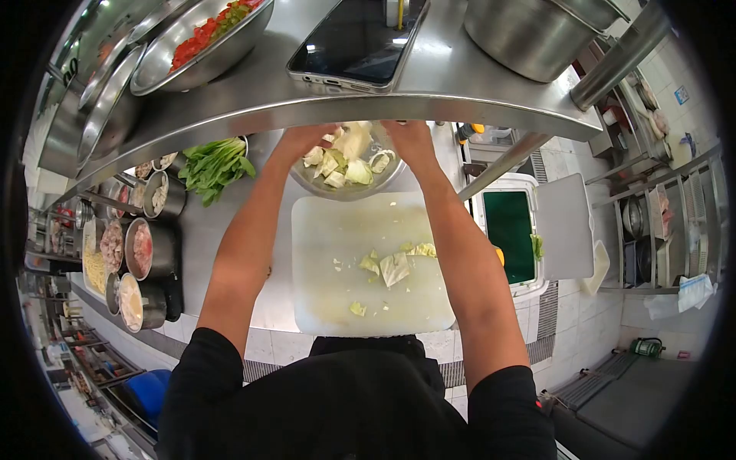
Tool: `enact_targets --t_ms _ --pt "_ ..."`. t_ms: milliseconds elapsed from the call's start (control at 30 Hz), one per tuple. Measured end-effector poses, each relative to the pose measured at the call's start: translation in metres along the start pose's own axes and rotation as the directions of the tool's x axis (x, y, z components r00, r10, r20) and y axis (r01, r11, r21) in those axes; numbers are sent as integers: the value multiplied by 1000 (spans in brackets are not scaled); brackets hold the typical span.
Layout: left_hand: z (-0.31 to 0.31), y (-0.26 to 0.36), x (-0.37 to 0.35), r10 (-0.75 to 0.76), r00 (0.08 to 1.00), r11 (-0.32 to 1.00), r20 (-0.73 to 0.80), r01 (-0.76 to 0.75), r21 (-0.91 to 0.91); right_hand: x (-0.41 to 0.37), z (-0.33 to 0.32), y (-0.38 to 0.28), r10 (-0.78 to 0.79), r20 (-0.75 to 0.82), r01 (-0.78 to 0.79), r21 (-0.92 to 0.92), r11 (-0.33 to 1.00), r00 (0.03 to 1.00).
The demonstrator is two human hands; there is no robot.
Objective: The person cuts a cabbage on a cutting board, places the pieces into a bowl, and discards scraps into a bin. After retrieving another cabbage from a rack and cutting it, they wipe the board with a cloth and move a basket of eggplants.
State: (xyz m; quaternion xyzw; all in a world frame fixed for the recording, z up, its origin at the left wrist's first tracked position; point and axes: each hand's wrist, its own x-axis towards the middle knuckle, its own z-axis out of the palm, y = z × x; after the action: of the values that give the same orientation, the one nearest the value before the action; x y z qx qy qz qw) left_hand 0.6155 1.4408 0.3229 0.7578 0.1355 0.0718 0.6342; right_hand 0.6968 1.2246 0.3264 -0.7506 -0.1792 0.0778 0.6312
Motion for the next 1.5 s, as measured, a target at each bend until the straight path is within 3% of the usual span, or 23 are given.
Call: enact_targets --t_ms 100,167,233,300,333,400,467,533,567,633,700,833,900,1000,1067,1200,1300,1333,1367,1400,1433,1467,1500 --pt "-42 -62 39 -24 995 968 -101 48 245 -15 -16 1 3 -38 -4 -45 999 999" --pt "-64 -105 58 518 854 347 -47 -160 924 -45 -31 1 126 -2 -125 -118 985 992" --pt "-56 -86 38 346 936 398 -70 -79 914 -84 -48 13 312 188 -216 -405 889 931" --pt "-52 -130 41 292 949 361 -117 4 932 -168 -47 44 213 310 95 -741 664 927" --pt "-45 -121 34 280 954 364 -106 -4 931 -193 -34 41 212 181 36 -836 548 961" --pt "-29 -77 12 97 926 699 -365 198 687 -232 -6 41 214 43 -50 -910 411 976" --pt "-20 -64 -18 266 728 843 -631 141 518 -257 9 66 -132 245 278 -864 419 960" --pt "-26 -73 -58 293 602 956 -743 -203 212 -270 -21 113 -160 350 378 -753 539 923" --pt "-44 -105 -84 304 635 948 -710 -125 294 -269 -44 131 -214 454 476 -607 637 865" --pt "-51 -117 -166 334 659 863 -674 75 500 -252 -93 139 -156 185 242 -777 581 970" --pt "-55 -152 -232 416 693 418 -589 430 800 -242 -118 125 -196 27 139 -796 589 980" --pt "-54 -170 -295 420 830 338 -366 231 912 -228 -117 127 -211 -61 90 -765 638 976" --pt "-49 -163 -292 219 788 717 -575 269 643 -214 -117 124 -232 -94 87 -743 664 968" --pt "53 -97 -299 156 913 945 -378 -26 326 -193 -110 76 -349 -124 115 -800 589 929" --pt "148 -132 -324 406 894 623 -188 -121 772 -208 -114 62 -293 -70 153 -725 671 954" --pt "252 -80 -301 472 876 749 95 -456 481 -282 -159 52 -280 -64 225 -438 870 958" --pt "241 -36 -286 467 884 777 -18 -400 486 -392 -259 99 -86 -269 -29 -395 918 959" --pt "209 -35 -280 410 912 802 7 -364 473 -448 -306 136 172 -353 -309 -381 871 920" --pt "173 -5 -289 -287 958 953 1 285 -101 -495 -351 155 463 -449 -581 -171 795 765" --pt "181 38 -301 -120 899 869 -422 300 394 -537 -390 165 472 -547 -613 -99 784 692" --pt "157 11 -313 277 904 409 -327 197 891 -584 -430 200 125 -660 -495 -410 766 740" --pt "167 9 -323 287 831 184 -476 440 879 -621 -469 235 -242 -643 -402 -684 609 727" --pt "187 13 -324 341 727 -32 -596 643 765 -642 -509 247 -259 -666 -412 -672 616 699"
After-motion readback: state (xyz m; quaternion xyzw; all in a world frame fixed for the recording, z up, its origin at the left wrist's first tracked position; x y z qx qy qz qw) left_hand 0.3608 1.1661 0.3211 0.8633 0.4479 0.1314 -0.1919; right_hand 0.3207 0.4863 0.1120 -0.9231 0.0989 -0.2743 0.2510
